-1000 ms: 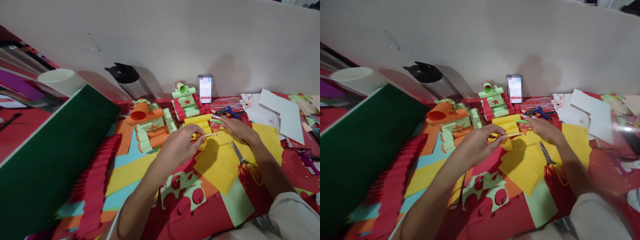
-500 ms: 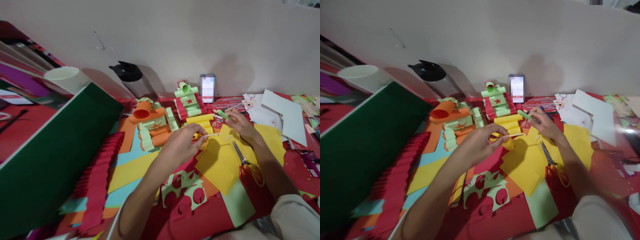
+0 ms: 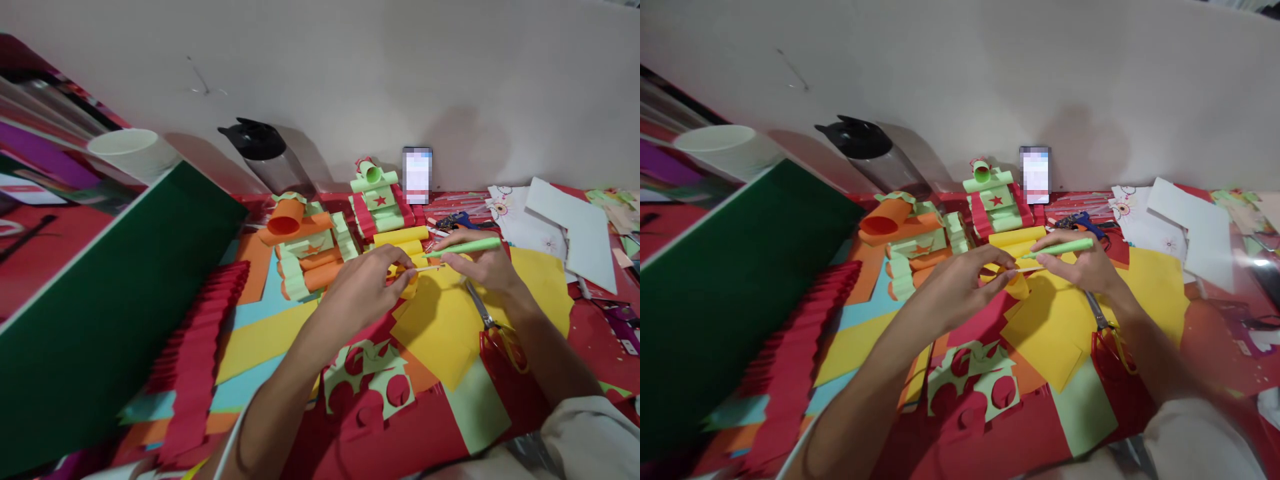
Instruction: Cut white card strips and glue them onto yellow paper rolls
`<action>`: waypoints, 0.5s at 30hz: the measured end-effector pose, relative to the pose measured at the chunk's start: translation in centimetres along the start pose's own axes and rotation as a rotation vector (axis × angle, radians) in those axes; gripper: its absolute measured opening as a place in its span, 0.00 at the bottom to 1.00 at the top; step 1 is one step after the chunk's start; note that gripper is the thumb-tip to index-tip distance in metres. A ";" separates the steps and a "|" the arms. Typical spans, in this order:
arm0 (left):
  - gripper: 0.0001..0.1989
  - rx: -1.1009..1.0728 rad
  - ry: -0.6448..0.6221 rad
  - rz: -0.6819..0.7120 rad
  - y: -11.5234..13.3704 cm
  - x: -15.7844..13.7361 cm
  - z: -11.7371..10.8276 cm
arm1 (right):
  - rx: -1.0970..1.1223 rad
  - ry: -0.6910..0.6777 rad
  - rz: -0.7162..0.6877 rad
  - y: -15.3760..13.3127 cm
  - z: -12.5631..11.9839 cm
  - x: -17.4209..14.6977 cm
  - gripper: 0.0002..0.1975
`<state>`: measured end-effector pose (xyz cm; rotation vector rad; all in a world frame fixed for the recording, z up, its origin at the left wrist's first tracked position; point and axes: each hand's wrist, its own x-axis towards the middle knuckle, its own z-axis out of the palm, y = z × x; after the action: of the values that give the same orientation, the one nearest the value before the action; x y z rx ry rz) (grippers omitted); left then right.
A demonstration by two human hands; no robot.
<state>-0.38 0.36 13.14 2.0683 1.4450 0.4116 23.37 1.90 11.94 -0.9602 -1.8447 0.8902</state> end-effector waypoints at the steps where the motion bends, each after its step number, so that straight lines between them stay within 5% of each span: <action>1: 0.10 -0.001 -0.001 0.002 0.0 0.0 0.0 | -0.019 -0.021 -0.008 0.0 0.1 0.0 0.04; 15: 0.11 0.017 0.013 0.008 0.2 0.0 0.0 | -0.098 -0.075 -0.042 0.3 0.9 -0.3 0.02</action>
<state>-0.25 0.32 13.28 2.0890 1.4527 0.4189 22.72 1.58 11.26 -0.9555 -1.9810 0.8262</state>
